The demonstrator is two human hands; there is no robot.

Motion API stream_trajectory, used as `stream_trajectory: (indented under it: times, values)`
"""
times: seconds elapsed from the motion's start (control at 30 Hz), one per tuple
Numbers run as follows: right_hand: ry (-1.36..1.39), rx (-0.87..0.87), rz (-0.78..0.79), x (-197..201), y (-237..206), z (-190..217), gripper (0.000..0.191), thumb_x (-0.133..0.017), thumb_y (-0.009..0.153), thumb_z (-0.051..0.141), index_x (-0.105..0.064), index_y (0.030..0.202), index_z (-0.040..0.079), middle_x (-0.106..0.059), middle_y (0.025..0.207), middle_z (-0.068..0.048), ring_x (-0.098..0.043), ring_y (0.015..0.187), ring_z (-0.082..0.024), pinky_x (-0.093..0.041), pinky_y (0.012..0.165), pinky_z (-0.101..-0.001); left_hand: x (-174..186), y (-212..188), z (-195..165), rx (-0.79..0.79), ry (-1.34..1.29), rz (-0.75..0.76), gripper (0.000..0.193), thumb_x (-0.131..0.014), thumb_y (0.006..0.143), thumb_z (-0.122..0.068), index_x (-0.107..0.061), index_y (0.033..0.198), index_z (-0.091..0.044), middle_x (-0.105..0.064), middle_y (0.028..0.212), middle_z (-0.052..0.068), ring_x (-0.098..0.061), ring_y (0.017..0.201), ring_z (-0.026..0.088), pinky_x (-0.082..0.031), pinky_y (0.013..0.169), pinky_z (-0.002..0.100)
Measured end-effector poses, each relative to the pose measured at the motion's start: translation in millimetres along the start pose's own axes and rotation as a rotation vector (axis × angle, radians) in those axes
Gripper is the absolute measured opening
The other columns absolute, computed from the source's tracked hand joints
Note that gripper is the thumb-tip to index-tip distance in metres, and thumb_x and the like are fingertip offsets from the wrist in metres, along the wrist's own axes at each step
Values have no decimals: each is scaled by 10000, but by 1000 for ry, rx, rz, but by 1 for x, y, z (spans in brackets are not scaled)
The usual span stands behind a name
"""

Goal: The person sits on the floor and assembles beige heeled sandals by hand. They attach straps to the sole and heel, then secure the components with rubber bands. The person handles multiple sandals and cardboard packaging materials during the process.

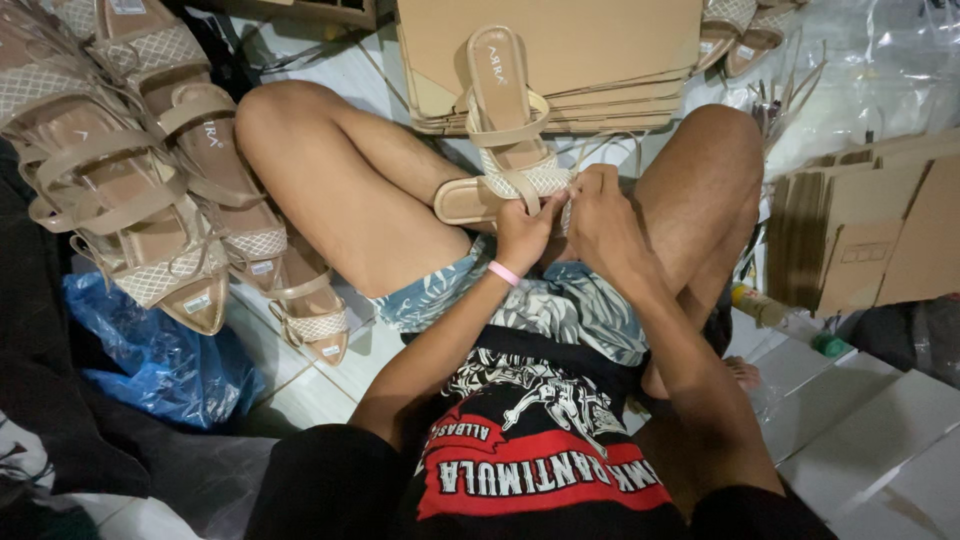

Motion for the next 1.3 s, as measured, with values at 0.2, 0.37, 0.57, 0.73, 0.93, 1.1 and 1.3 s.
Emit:
stream_trajectory:
  times: [0.2, 0.37, 0.57, 0.73, 0.93, 1.1, 1.3]
  values:
    - [16, -67, 15, 2, -2, 1, 202, -549, 958, -8, -475, 1127, -90, -492, 1182, -329, -588, 922, -536, -513, 794, -568, -1, -1, 4, 2, 8, -19, 209, -739, 950, -197, -792, 1000, -1, -807, 885, 95, -735, 772, 114, -564, 675, 295]
    - [18, 2, 40, 10, 1, 8, 234, -561, 894, -35, -488, 1111, -82, -484, 1176, -322, -586, 975, -537, -520, 844, -551, -4, -1, 10, 2, -44, -33, 204, -738, 952, -187, -788, 1004, 5, -805, 893, 102, -724, 777, 119, -562, 677, 303]
    - [45, -41, 149, 17, 0, 15, 373, -660, 755, 50, -503, 1061, -95, -477, 1205, -325, -567, 1002, -529, -507, 829, -529, -1, -2, 4, -56, 76, -40, 196, -716, 962, -170, -784, 978, 14, -798, 859, 101, -751, 748, 132, -561, 670, 303]
    - [112, -74, 172, 12, -9, 5, 201, -596, 972, 46, -517, 1125, -57, -502, 1265, -282, -587, 1079, -480, -505, 928, -499, -3, -1, 7, -29, -21, -27, 214, -714, 974, -178, -778, 965, 25, -797, 848, 106, -736, 740, 149, -561, 666, 318]
    - [393, -65, -36, 6, -22, -28, 247, -615, 1047, 177, -546, 1181, -19, -556, 1228, -212, -629, 1054, -352, -543, 879, -391, 12, -10, -30, -130, 267, 30, 270, -772, 945, -244, -731, 995, 19, -756, 866, 126, -736, 766, 220, -566, 695, 354]
    - [327, -285, -261, -2, -11, -50, 343, -691, 1027, 248, -664, 1254, -8, -668, 1138, -195, -665, 1031, -280, -520, 886, -346, 46, -26, -107, -396, 753, -64, 364, -806, 873, -292, -674, 1078, -22, -717, 953, 145, -682, 891, 322, -542, 810, 426]
    - [337, -629, 66, -30, 19, -87, 337, -622, 1065, 324, -743, 1197, 39, -730, 940, -136, -693, 864, -197, -522, 797, -310, 21, -11, -160, -783, 1047, -30, 390, -779, 795, -202, -668, 1148, -79, -640, 1225, 202, -560, 1196, 377, -466, 1016, 513]
Point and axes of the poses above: each hand's wrist, its own y-axis towards the middle knuckle, its own x-axis out of the back of the hand, z = x × y, the point moved 4 cm from there along y, towards the middle knuckle
